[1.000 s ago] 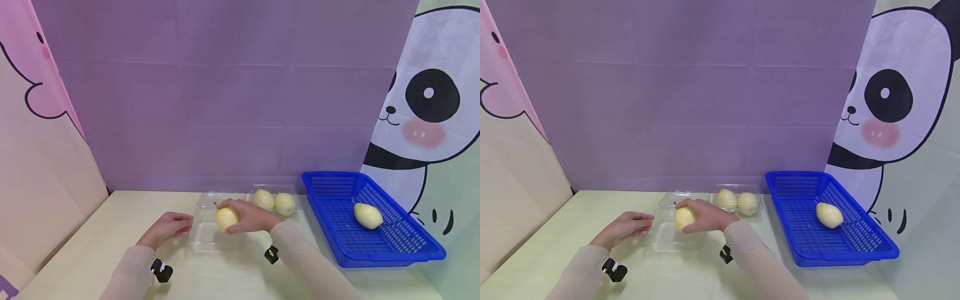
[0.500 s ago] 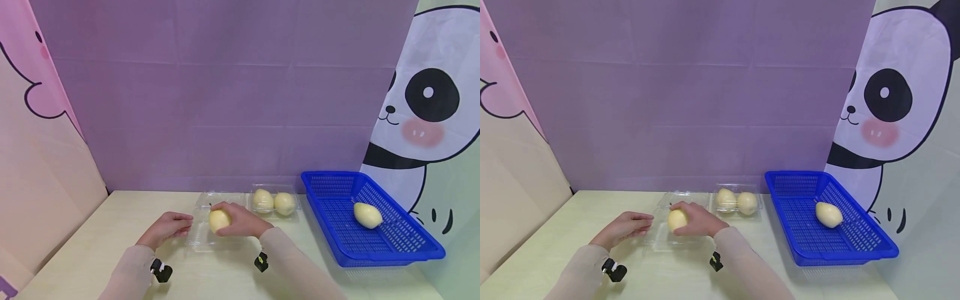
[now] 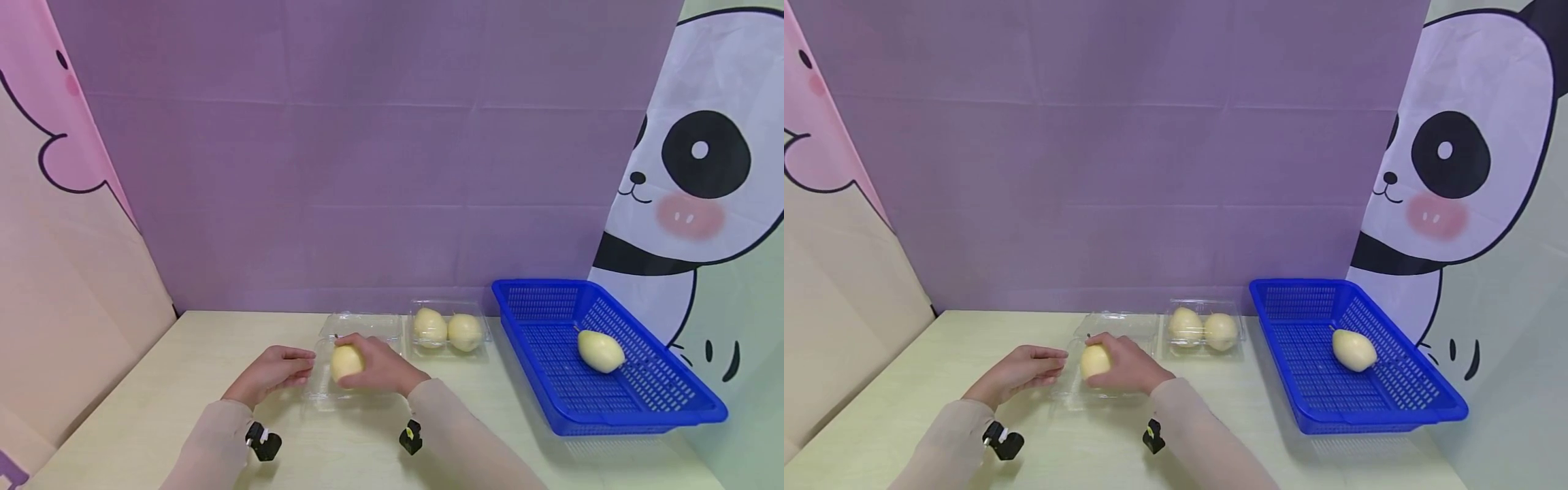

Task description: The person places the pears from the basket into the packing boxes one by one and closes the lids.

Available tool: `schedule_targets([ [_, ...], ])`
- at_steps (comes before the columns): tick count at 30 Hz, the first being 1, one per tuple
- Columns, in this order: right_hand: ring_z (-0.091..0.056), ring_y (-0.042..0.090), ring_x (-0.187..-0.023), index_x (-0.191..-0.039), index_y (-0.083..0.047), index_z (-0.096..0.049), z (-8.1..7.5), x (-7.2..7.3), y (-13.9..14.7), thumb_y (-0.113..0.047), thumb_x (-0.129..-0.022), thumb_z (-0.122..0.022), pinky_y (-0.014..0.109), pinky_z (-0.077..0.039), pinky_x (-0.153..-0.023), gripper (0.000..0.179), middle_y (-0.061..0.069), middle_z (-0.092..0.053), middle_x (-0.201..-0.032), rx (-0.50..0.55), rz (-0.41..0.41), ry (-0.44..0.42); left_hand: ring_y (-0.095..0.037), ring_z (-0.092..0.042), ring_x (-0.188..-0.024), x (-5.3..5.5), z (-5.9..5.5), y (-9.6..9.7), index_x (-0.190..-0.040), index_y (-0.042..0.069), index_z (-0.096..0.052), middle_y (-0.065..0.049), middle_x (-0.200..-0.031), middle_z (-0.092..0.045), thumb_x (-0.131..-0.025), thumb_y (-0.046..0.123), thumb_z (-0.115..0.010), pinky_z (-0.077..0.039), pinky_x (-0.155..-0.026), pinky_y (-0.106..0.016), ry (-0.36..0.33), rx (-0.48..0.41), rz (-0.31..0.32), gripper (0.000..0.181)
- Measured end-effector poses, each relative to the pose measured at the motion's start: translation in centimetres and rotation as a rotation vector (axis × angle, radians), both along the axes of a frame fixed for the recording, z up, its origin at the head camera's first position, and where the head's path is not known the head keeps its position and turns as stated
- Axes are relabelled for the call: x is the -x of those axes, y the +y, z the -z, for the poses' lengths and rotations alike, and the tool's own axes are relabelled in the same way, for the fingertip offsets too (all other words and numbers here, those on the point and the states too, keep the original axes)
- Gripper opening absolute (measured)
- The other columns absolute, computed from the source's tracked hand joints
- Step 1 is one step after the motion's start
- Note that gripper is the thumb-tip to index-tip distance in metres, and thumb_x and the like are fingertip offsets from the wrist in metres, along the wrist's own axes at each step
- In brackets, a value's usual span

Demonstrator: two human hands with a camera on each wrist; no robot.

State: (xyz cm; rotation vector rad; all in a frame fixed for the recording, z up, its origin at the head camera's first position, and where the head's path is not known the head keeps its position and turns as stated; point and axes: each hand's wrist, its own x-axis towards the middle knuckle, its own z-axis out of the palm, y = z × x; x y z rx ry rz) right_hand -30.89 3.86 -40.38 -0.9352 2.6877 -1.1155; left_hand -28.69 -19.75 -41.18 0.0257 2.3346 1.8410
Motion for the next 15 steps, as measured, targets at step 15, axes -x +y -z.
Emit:
schedule_targets([
  [15,-0.052,0.013,-0.092,-0.137,-0.026,-0.060,0.9,-0.3,-1.9,-0.032,-0.076,-0.087,0.030,-0.049,-0.074,0.067,0.000,-0.057,-0.108,-0.039,0.041,0.038,-0.011,-0.064,-0.078,0.0,0.1,-0.1,-0.127,-0.022,-0.052,-0.012,-0.094,-0.067,-0.097,0.002,-0.062,-0.059,-0.071,-0.023,0.011,-0.031,0.024,0.039],
])
